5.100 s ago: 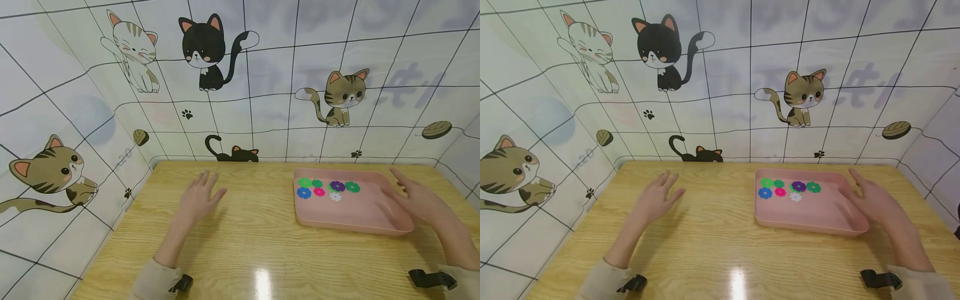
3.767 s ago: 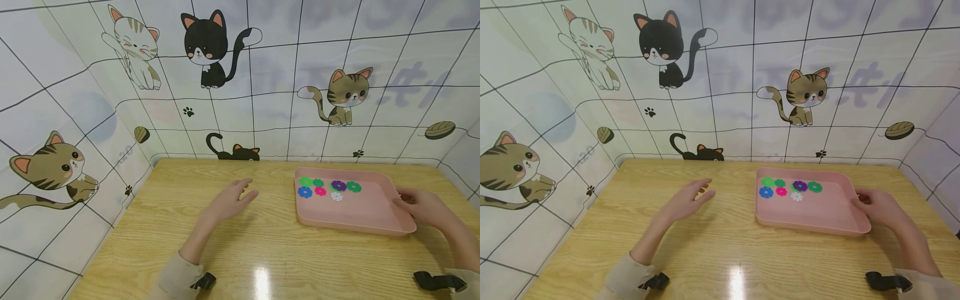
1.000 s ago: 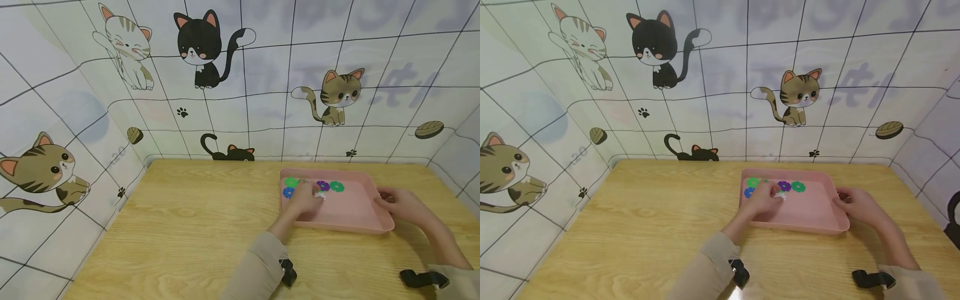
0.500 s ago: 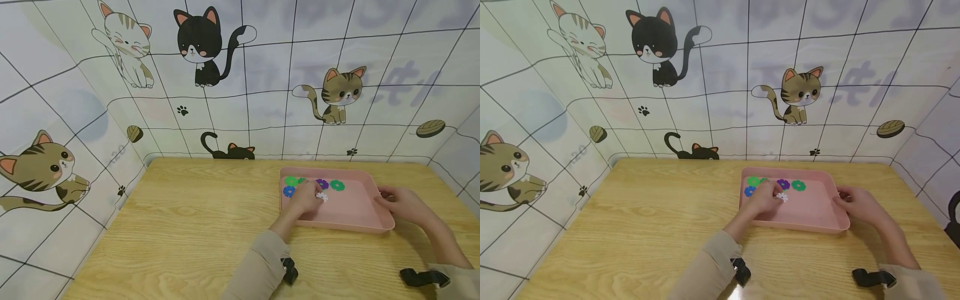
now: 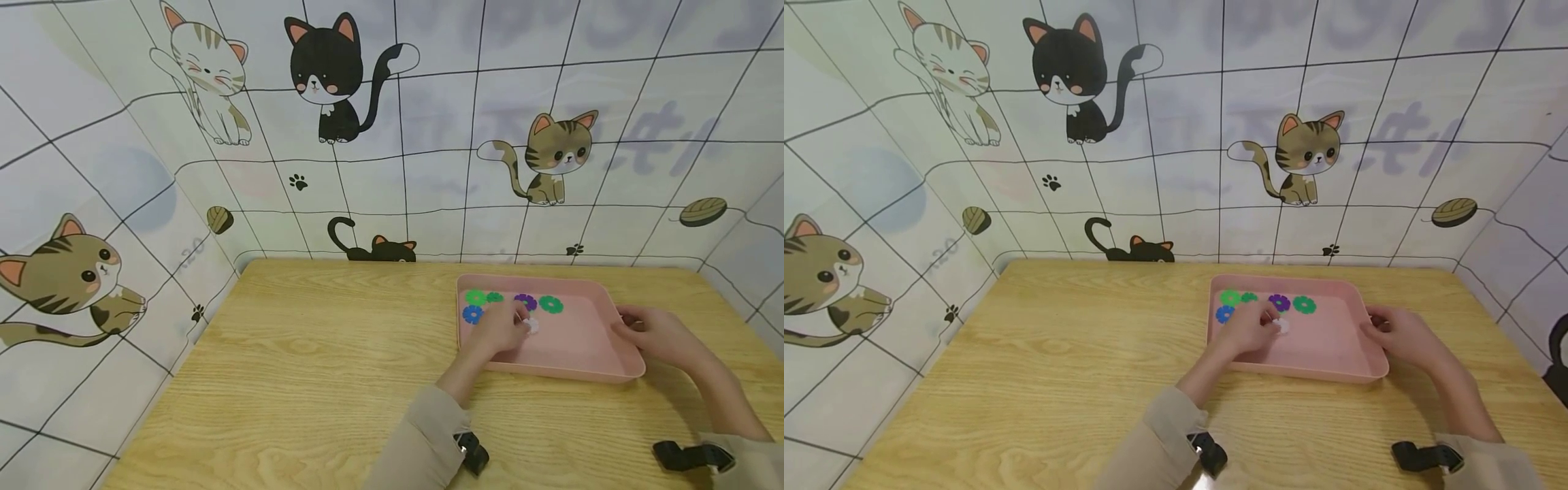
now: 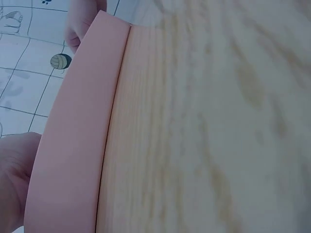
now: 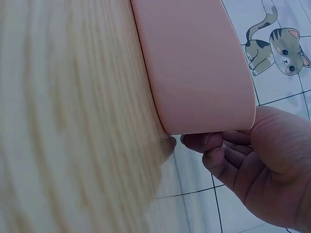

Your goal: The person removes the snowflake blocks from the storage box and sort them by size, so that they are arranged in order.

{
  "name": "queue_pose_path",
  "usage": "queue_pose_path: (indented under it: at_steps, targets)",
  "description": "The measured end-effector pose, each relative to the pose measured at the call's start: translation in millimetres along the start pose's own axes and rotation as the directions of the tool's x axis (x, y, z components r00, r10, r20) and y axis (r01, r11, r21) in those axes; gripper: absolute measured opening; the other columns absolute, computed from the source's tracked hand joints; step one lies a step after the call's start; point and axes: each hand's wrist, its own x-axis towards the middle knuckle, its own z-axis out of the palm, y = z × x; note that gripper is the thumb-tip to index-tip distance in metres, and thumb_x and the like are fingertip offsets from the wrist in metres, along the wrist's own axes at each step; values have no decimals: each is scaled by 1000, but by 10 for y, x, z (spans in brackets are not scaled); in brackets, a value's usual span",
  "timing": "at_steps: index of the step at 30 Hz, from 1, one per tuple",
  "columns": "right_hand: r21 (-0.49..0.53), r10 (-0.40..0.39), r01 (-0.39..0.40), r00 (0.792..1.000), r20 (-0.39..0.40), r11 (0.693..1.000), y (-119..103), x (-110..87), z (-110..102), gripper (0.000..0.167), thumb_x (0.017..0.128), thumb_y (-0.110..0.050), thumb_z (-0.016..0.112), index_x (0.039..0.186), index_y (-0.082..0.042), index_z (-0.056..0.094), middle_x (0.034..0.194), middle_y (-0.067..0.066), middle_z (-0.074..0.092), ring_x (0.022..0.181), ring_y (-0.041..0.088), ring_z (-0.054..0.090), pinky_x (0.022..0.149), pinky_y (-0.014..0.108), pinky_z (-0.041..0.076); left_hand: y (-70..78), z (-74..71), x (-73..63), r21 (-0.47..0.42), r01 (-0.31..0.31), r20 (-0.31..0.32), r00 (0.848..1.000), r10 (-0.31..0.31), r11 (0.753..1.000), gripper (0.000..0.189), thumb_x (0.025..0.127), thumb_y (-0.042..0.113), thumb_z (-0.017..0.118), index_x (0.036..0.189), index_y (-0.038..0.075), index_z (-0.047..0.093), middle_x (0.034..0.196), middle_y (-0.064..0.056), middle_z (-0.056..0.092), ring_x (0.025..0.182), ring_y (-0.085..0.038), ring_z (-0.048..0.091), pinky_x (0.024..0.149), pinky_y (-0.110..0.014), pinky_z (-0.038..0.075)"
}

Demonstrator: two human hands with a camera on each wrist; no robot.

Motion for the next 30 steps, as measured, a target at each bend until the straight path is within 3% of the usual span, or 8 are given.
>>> queue_pose_path:
  at_steps: [9,16,21,28,30]
  targets:
    - [-2,9,-9,1000,5,1000,-2,-1,-6,47,101,-16,61,126,24,52,98,20,68,95,45,67,64,29,54,-75,-153,-53,-207,-29,-38,999,21,978,6,99,13,67,102,9,70,84,6,64,74,-3,55,67,-17,47]
    - [-9,17,-17,1000,4,1000,-7,4,-6,48,101,-15,62,126,23,52,99,21,69,95,45,67,65,29,54,-208,-334,-112,-424,-61,-93,995,24,904,6,97,6,68,100,3,65,80,2,64,69,-6,63,64,-18,52]
    - [-19,23,-23,1000,3,1000,-6,0,-7,48,101,-16,62,126,23,52,99,22,68,96,46,67,67,32,55,-268,-454,-130,-440,-68,-144,990,5,895,6,96,10,70,97,4,68,81,3,62,72,-7,58,65,-18,52]
    - [-7,32,-32,999,4,999,-16,1,-3,47,101,-16,61,126,24,52,99,21,67,95,44,67,67,34,56,-363,-587,-159,-469,-86,-181,984,-1,879,9,97,12,68,101,5,65,84,1,62,80,-28,68,65,-21,54]
    - [-7,32,-32,999,2,999,-16,-1,0,47,101,-16,61,126,23,52,100,23,67,96,45,66,69,39,57,-397,-612,-156,-464,-89,-191,982,-1,881,10,98,13,69,102,5,66,85,0,62,80,-27,68,65,-21,54]
